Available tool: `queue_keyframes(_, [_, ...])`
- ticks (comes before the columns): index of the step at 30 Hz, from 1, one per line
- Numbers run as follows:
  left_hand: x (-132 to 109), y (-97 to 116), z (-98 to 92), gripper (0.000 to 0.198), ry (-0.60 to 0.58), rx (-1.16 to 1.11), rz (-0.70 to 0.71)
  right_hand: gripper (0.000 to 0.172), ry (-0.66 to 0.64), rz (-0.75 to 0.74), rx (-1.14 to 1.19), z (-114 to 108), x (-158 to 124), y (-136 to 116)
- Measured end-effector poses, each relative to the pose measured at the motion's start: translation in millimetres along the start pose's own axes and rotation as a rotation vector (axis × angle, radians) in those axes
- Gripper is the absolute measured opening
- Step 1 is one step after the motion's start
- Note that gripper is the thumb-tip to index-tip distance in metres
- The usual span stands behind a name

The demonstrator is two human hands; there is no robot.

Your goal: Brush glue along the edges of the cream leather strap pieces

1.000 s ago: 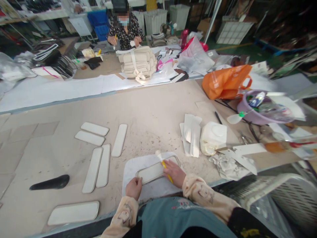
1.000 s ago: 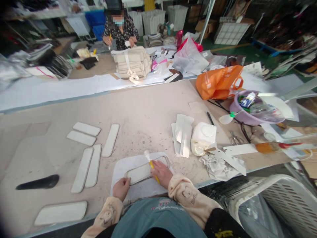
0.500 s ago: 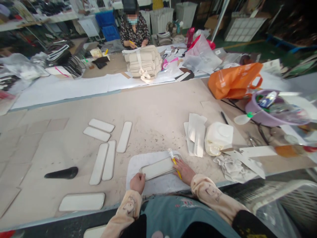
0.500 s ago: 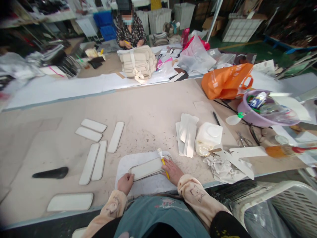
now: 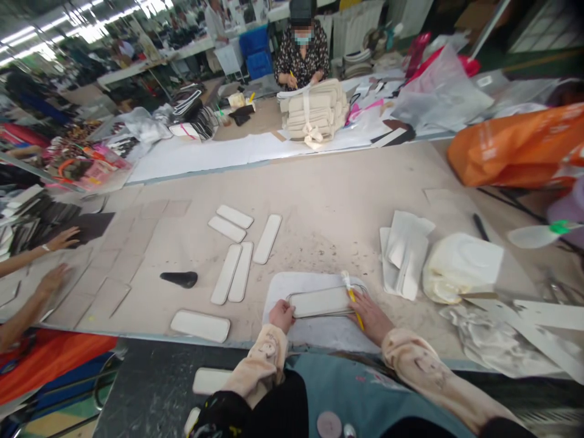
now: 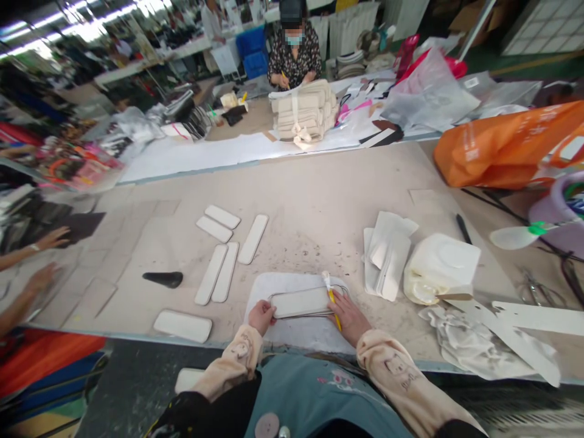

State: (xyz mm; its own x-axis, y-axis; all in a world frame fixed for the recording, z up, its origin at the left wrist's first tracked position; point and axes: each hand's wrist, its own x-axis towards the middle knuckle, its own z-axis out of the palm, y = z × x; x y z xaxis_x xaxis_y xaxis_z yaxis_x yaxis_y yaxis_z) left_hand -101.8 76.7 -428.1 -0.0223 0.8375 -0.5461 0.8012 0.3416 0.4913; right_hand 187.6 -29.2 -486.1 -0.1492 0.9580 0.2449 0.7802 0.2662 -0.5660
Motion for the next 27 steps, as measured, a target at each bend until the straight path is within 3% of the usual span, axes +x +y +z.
queue_keyframes(7, [-4.2,5.1,-2.3,0.022,-0.013,-0.009,-0.008,0.02,-0.017,-0.018,-0.002,0.6,-0.1,1.0])
queue_keyframes(14, [-8.9,7.6,-8.6,0.03,0.01,0.111,-0.032,0.02,-0.02,-0.036,-0.017,-0.1,-0.2,1.6])
queue_keyframes(19, [-12.9,12.8,-18.1,0.033,0.001,0.225,0.028,0.024,-0.013,-0.035,-0.023,-6.5,3.0,-4.1])
queue_keyframes(21, [-16.6,15.8,-19.2,0.038,0.092,0.314,0.149,0.025,-0.021,-0.028,-0.032,-9.0,5.3,-6.5])
queue_keyframes(24, [-23.4,21.3,-12.2,0.046,0.285,0.515,0.482,0.027,-0.032,-0.02,-0.049,-10.3,7.5,-8.3])
queue_keyframes(27, [-27.5,26.6,5.2,0.051,0.281,0.695,0.694,0.028,-0.033,-0.007,-0.045,-10.0,7.6,-9.3])
